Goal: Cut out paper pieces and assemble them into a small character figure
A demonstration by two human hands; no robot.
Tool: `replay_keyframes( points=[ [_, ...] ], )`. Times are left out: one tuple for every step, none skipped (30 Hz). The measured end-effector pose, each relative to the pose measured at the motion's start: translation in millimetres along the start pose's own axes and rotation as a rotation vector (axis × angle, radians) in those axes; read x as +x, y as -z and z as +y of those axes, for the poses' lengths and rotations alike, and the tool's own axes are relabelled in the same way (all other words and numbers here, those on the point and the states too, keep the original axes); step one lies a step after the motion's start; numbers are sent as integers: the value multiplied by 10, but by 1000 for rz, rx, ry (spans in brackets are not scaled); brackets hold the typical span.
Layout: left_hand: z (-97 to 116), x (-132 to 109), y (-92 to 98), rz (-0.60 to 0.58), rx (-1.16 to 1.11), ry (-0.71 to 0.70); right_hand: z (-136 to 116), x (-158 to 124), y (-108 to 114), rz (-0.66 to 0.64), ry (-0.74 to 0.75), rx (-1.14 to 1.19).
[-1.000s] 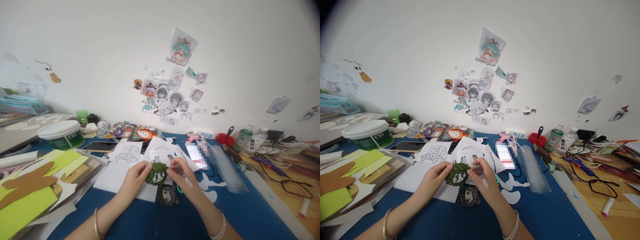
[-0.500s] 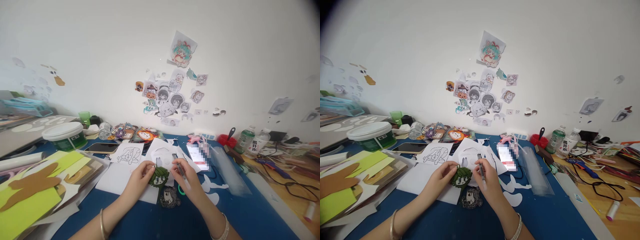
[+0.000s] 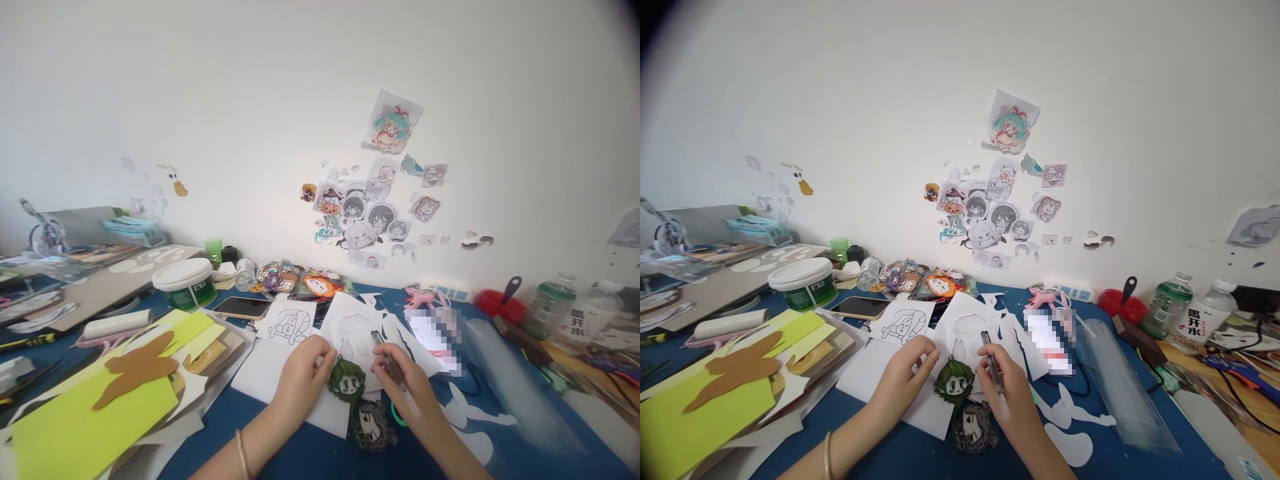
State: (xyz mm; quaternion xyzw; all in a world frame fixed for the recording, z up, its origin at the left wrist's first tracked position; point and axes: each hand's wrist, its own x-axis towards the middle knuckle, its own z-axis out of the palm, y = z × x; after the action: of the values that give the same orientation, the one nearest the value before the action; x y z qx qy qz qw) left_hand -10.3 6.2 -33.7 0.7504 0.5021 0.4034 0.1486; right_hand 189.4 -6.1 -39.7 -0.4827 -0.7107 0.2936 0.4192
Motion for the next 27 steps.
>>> replay_keyframes(
  points=[
    [-15,0,-8,6,22,-12,7,-3,-2,-16,3,-18],
    [-29,-1,-17,11,40,-25,15,-5,-6,-25,6,-35],
    [-41,-3,-27,14,55,-42,25,-6,-12,-29,11,-50],
    [-51,-5,-37,14,68,-64,34,-6,-20,-29,16,-64],
    [-59,-6,-46,13,82,-88,42,-5,-28,-29,22,-75],
    [-66,-6,-53,14,97,-107,47,-3,-35,-26,28,-86],
    [-72,-3,-58,15,115,-122,49,-2,-43,-23,34,-98],
    [-78,1,-62,16,133,-130,48,0,-49,-21,40,-111],
    [-85,6,-65,17,152,-134,44,0,-55,-18,45,-126],
    [-92,11,-69,19,171,-135,38,0,-60,-15,48,-143],
    [-99,14,-73,21,190,-135,29,-2,-64,-13,51,-159],
    [-106,15,-78,22,208,-136,19,-4,-69,-10,53,-171],
    [-112,14,-84,21,226,-141,6,-7,-73,-7,58,-180],
    [-117,9,-92,20,245,-148,-8,-11,-77,0,66,-184],
    [-120,2,-99,18,265,-159,-23,-15,-81,5,77,-184],
    [-120,-5,-107,17,286,-173,-38,-19,-85,7,91,-182],
    [-119,-13,-113,16,306,-191,-51,-23,-88,5,107,-180],
    [-116,-19,-117,16,324,-210,-61,-27,-90,-1,123,-183],
    [-114,-23,-119,19,338,-226,-66,-30,-93,-6,141,-191],
    [-114,-24,-117,23,348,-239,-65,-32,-95,-9,159,-203],
    [-117,-23,-113,27,352,-248,-56,-35,-98,-11,179,-217],
    [-124,-17,-105,34,352,-251,-40,-37,-102,-9,200,-230],
    [-136,-9,-95,44,351,-247,-20,-40,-106,-8,223,-239],
    [-153,3,-81,55,349,-235,3,-41,-112,-8,250,-244],
    [-174,19,-65,67,348,-219,26,-43,-117,-8,281,-245],
    [-197,38,-46,78,349,-199,44,-43,-123,-5,318,-246],
    [-221,61,-23,88,353,-179,56,-43,-128,3,359,-253]
  ],
)
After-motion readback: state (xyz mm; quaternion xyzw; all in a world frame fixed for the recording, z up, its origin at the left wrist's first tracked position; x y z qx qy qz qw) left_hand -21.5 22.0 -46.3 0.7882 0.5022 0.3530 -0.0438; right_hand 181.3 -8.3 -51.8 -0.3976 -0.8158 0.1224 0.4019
